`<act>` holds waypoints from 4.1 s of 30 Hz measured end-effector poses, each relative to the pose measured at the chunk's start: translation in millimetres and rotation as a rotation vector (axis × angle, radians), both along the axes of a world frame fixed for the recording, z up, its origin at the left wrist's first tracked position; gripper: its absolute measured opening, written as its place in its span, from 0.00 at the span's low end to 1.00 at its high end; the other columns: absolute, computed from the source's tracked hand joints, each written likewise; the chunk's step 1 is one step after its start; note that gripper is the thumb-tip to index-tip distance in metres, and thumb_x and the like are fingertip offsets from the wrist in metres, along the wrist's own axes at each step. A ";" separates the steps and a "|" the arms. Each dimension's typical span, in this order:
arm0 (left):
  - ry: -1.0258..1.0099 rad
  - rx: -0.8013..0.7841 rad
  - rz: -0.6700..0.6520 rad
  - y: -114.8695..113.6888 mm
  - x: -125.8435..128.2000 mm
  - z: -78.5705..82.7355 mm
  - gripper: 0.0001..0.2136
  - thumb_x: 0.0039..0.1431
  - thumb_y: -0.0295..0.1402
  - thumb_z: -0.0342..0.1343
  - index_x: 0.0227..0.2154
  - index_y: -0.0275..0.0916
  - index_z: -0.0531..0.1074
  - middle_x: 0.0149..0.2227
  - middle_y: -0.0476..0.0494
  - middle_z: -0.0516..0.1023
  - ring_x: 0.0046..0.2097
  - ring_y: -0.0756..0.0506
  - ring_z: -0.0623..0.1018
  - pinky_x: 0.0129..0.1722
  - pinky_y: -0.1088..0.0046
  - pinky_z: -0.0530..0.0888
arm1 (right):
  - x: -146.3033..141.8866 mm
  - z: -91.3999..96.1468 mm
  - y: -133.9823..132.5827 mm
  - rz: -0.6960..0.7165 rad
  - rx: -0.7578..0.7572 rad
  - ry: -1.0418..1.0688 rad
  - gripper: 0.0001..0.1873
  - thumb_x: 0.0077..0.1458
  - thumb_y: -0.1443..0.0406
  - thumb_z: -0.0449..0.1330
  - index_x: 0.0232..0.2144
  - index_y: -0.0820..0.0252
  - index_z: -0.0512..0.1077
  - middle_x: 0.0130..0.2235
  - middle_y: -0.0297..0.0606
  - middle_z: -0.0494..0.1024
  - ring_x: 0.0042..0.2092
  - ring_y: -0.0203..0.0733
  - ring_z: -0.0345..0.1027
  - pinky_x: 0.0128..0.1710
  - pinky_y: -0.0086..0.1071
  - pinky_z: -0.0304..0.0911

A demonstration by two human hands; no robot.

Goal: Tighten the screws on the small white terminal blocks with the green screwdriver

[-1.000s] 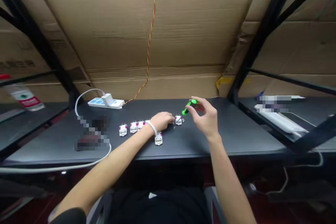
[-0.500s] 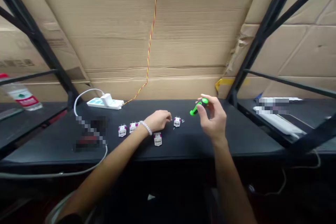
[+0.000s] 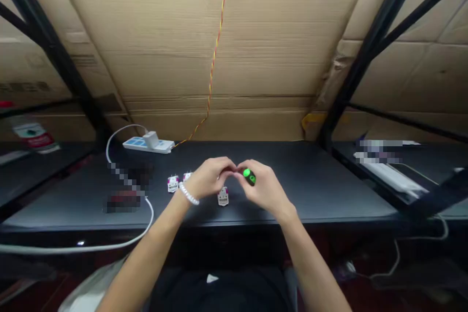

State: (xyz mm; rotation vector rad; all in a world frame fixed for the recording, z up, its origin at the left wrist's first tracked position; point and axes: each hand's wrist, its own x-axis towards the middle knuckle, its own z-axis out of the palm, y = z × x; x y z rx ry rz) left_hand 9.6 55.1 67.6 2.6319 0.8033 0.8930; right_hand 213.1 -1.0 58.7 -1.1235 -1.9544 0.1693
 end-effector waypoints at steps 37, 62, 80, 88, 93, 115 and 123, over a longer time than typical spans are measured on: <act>-0.672 -0.176 0.101 -60.2 -6.2 -15.9 0.05 0.66 0.27 0.59 0.36 0.38 0.80 0.36 0.43 0.83 0.38 0.45 0.82 0.39 0.71 0.78 | -19.9 11.2 -30.1 0.175 0.119 0.257 0.03 0.64 0.68 0.63 0.37 0.56 0.77 0.35 0.34 0.84 0.35 0.38 0.80 0.38 0.30 0.71; -0.834 0.024 0.232 -60.8 5.4 -34.4 0.08 0.72 0.33 0.58 0.38 0.39 0.80 0.36 0.44 0.83 0.39 0.46 0.82 0.41 0.71 0.79 | -44.5 6.8 -37.5 0.085 0.306 0.284 0.07 0.64 0.72 0.61 0.40 0.56 0.76 0.36 0.38 0.85 0.36 0.41 0.81 0.39 0.32 0.76; -0.624 0.502 0.137 -54.6 -10.1 -34.3 0.04 0.71 0.25 0.58 0.41 0.39 0.76 0.36 0.44 0.82 0.39 0.46 0.82 0.41 0.69 0.80 | -33.4 15.2 -44.7 0.197 0.105 0.271 0.04 0.63 0.70 0.62 0.36 0.56 0.76 0.34 0.35 0.84 0.33 0.38 0.79 0.36 0.30 0.72; -0.338 0.726 -0.018 -44.2 -37.1 -34.1 0.14 0.72 0.24 0.54 0.56 0.41 0.77 0.45 0.39 0.85 0.47 0.42 0.85 0.46 0.65 0.83 | -28.2 17.9 -44.4 0.165 -0.022 0.253 0.04 0.62 0.67 0.63 0.35 0.55 0.78 0.34 0.34 0.85 0.33 0.40 0.80 0.37 0.31 0.73; -0.337 0.602 0.016 -45.0 -32.0 -31.5 0.11 0.73 0.24 0.52 0.48 0.41 0.79 0.42 0.41 0.85 0.44 0.44 0.84 0.46 0.66 0.82 | -23.4 18.4 -40.3 0.170 -0.071 0.202 0.04 0.64 0.66 0.63 0.36 0.55 0.80 0.33 0.34 0.86 0.33 0.40 0.80 0.37 0.31 0.73; -0.052 -0.203 0.142 -41.9 -31.9 -52.5 0.07 0.65 0.29 0.62 0.32 0.42 0.83 0.56 0.38 0.83 0.56 0.37 0.83 0.61 0.53 0.76 | 4.9 28.4 -35.3 0.077 0.100 0.169 0.04 0.64 0.67 0.62 0.37 0.55 0.78 0.37 0.35 0.84 0.38 0.41 0.79 0.42 0.32 0.72; -0.020 -0.129 0.089 -42.9 -31.0 -54.3 0.07 0.66 0.26 0.60 0.33 0.41 0.81 0.53 0.39 0.85 0.53 0.39 0.85 0.58 0.58 0.79 | 4.9 30.3 -37.2 0.085 0.106 0.173 0.04 0.65 0.67 0.62 0.37 0.55 0.77 0.36 0.35 0.83 0.37 0.41 0.79 0.41 0.32 0.72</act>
